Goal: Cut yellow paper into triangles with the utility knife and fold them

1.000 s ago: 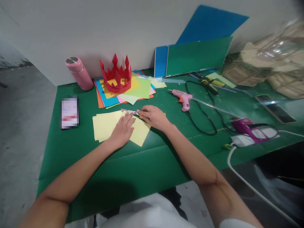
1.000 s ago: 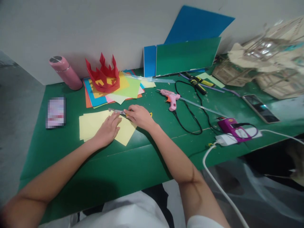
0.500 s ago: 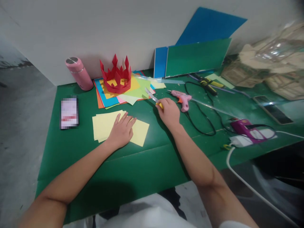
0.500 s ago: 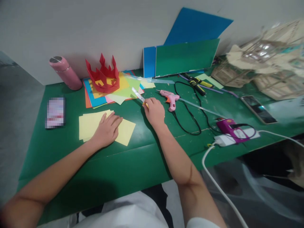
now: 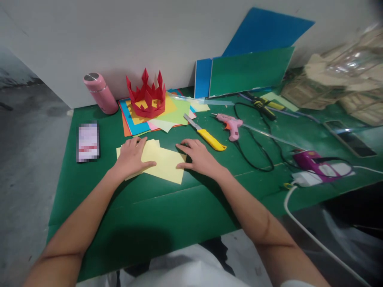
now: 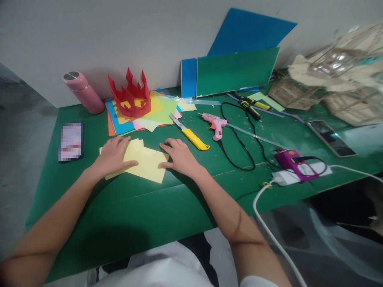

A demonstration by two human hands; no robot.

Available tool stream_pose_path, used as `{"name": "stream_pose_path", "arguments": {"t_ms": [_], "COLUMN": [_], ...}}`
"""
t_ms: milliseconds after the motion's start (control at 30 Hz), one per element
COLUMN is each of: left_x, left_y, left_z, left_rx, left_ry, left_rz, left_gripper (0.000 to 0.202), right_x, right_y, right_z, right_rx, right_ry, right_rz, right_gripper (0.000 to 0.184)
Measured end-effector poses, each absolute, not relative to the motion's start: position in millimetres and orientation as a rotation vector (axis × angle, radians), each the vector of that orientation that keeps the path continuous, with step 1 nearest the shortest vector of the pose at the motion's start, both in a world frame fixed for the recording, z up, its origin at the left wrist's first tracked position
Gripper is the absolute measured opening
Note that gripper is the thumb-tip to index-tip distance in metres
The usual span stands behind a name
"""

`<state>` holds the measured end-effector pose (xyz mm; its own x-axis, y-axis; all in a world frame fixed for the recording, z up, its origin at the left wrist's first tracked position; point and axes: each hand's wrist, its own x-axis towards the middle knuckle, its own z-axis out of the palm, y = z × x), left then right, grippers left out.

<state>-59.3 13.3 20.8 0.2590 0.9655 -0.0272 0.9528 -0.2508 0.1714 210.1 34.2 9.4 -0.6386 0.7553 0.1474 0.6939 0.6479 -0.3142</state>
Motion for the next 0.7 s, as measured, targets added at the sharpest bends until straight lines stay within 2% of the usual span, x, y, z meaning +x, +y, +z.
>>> {"name": "stream_pose_path", "arguments": {"t_ms": [233, 367, 467, 567, 700], "left_x": [-56, -57, -56, -54, -50], "left_y": [14, 17, 18, 19, 20], "left_z": [18, 19, 24, 30, 30], "left_rx": [2.317, 2.213, 2.075, 1.884, 1.483], "left_ry": [1.822, 1.72, 1.658, 1.625, 1.564], "left_rz": [0.079, 0.132, 0.214, 0.339, 0.607], "left_gripper": [0.085, 0.065, 0.041, 0.024, 0.022], "right_x": [206, 205, 206, 206, 207], "right_y": [32, 35, 36, 38, 42], "right_z": [13, 10, 7, 4, 3], "right_rx": [-1.162, -1.134, -1.164, -1.174, -1.112], "right_ry": [-2.568, -2.462, -2.301, -1.99, -1.471], "right_rz": [0.578, 0.693, 0.909, 1.193, 1.376], "right_gripper": [0.045, 0.027, 0.012, 0.022, 0.058]}}
